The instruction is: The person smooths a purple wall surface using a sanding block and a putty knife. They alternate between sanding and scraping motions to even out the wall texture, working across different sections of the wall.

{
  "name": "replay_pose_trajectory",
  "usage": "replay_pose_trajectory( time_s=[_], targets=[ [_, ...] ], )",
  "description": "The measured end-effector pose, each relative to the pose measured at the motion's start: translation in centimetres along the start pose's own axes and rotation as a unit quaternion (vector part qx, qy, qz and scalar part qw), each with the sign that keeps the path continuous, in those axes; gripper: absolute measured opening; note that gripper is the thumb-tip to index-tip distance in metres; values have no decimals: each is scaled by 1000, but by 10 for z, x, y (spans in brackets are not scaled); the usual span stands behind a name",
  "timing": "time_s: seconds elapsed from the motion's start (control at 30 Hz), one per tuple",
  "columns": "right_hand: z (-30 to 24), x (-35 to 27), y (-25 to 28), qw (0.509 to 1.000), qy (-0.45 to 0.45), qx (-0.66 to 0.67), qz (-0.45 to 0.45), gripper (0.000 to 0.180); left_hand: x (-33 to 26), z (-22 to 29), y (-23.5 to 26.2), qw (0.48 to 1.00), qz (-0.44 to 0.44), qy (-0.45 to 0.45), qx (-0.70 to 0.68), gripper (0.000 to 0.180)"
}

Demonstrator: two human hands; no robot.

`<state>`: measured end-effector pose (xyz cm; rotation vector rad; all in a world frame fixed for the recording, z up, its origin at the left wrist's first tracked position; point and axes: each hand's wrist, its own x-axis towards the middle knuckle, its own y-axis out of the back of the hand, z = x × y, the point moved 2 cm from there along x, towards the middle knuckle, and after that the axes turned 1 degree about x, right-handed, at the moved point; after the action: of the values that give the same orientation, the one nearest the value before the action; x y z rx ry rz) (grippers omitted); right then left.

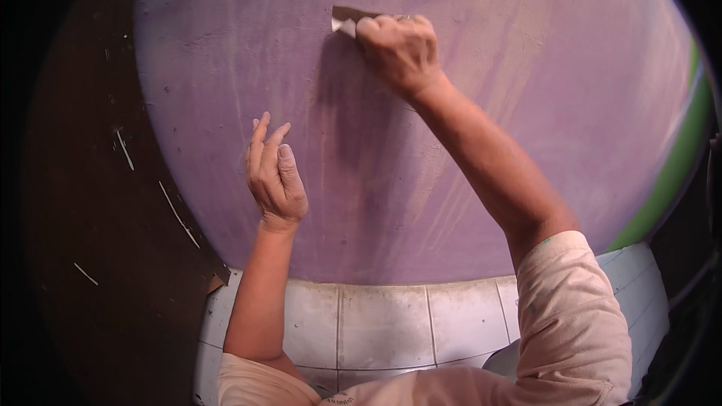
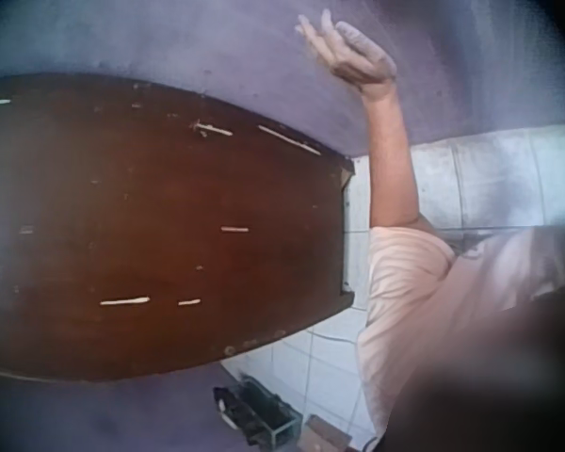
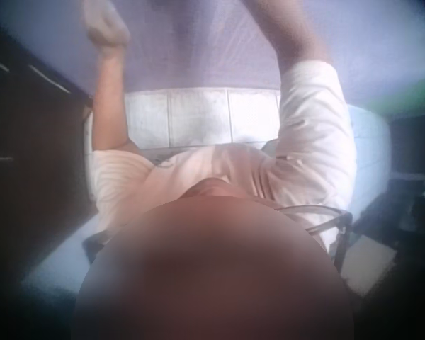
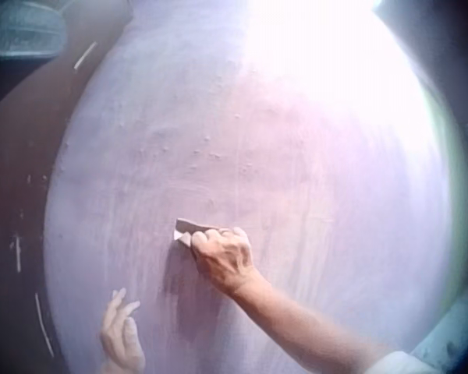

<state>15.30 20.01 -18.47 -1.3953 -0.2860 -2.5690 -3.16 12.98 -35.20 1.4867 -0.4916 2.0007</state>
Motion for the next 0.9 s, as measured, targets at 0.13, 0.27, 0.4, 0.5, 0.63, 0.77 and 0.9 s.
replay_pose_trajectory(
  time_s=[0.13,0.27,0.4,0.5,0.63,0.77,0.9],
  targets=[
    [10,26,-11,987,-130,-43,83,29,1,1,-6,1000,7,-21,-14,56],
    [-109,-80,-18,995,27,76,-51,11,8,-7,9,997,56,11,-51,54],
    [-165,-234,-9,928,211,159,-262,11,18,-8,19,994,64,44,-73,57],
    [-150,-191,-1,928,148,156,-305,15,21,-8,28,996,61,34,-58,59],
    [-46,-20,-12,998,-42,3,-44,19,9,-19,24,997,46,52,-29,65],
    [26,49,0,977,-206,-44,36,24,8,-16,6,996,63,34,-50,63],
    [-108,-47,-27,999,-2,37,-10,7,16,-26,16,992,114,46,-29,59]
  ],
)
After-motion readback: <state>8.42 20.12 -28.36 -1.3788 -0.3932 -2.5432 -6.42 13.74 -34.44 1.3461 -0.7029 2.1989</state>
